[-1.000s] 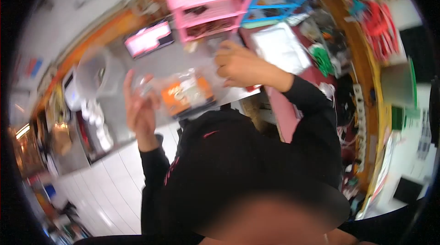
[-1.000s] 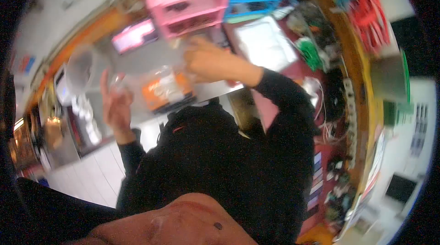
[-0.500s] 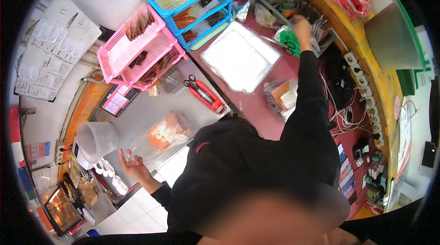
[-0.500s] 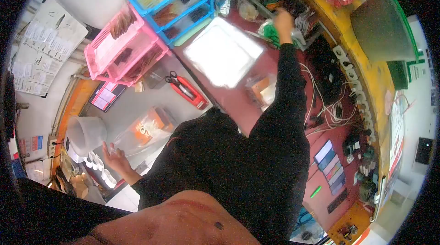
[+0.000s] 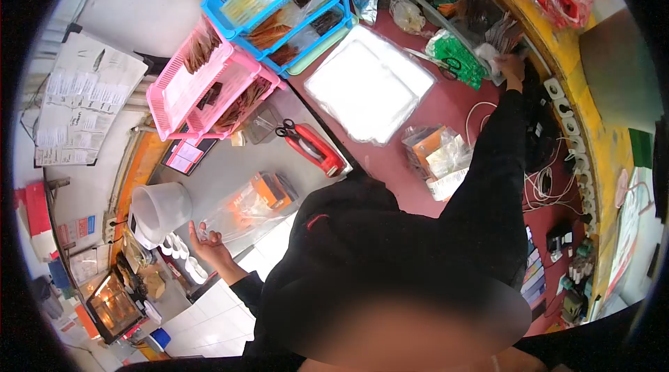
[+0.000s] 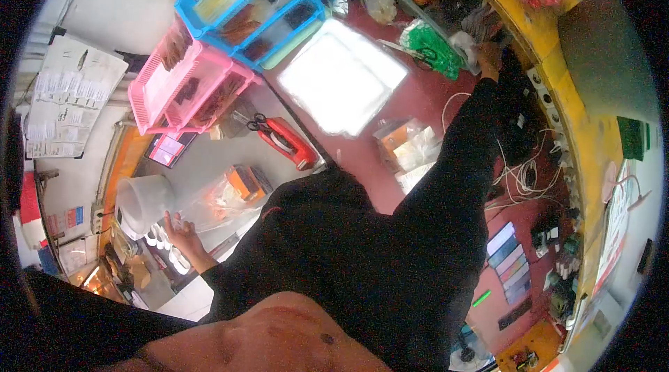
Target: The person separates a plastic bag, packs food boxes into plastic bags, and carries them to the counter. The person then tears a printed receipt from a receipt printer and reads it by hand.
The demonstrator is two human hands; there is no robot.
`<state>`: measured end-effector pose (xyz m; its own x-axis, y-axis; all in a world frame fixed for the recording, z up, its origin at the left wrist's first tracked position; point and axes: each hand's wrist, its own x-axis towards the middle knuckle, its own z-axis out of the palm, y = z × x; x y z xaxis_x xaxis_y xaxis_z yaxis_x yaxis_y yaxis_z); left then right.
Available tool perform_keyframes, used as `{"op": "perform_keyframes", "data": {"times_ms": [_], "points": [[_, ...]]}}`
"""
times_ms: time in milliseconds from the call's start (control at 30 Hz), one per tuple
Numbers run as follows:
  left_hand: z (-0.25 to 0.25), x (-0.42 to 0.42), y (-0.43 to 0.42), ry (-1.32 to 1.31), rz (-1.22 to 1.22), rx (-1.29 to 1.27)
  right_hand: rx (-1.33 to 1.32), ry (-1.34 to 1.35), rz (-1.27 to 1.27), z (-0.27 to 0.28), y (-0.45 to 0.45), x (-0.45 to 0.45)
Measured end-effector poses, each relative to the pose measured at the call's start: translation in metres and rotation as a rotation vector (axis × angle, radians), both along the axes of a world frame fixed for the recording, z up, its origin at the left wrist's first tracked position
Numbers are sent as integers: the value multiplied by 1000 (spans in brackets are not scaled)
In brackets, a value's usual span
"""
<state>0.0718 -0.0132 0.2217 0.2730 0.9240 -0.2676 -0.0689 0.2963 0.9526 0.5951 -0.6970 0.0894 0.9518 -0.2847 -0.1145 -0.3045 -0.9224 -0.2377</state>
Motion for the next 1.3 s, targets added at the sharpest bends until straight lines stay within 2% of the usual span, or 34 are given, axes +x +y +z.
{"op": "perform_keyframes", "data": {"times_ms": [33, 100, 300, 433, 667, 733, 767, 833, 867, 900, 967, 1000, 1067, 1133, 1200, 1233, 1300], "points": [[1, 2, 0, 6, -3, 1, -119, 68, 35, 0, 0, 4], [-1, 4, 1, 31, -4, -16, -112, 32, 34, 2, -9, 5], [-13, 0, 1, 55, -63, 74, 114, -333, 21, 7, -35, 11], [-7, 1, -1, 31, -46, 12, 245, -512, 44, 16, -48, 18], [-5, 4, -6, 29, -53, -7, 404, -874, 291, 9, -71, 34], [-4, 6, -9, 26, -49, -19, 1098, -494, 193, -7, -87, 41], [-3, 5, -10, 27, -50, -19, 1097, -489, 193, -7, -87, 39], [-3, 2, -10, 31, -47, -19, 1581, -533, -40, -5, -84, 30], [-5, 0, -9, 23, -57, -18, 1580, -529, -41, -3, -82, 30], [-6, -1, -8, 16, -68, -16, 1117, -539, 103, -25, -107, 44], [-7, -4, -7, 17, -67, -13, 649, -527, 238, -38, -114, 54], [-8, -5, -7, 15, -68, -7, 464, -510, 219, -25, -102, 48], [0, 1, -13, 22, -44, -7, 318, -491, 228, 2, -61, 26], [-1, 4, -14, 22, -23, -10, 332, -489, 313, 21, -16, 4], [-2, 3, -8, -9, -36, -1, 567, -476, 420, 48, 53, -34], [-5, 1, -2, -18, -35, 2, 973, -557, 499, 60, 87, -52], [-15, -5, 12, -62, -127, 8, 1985, -382, 617, 96, 153, -100]]}}
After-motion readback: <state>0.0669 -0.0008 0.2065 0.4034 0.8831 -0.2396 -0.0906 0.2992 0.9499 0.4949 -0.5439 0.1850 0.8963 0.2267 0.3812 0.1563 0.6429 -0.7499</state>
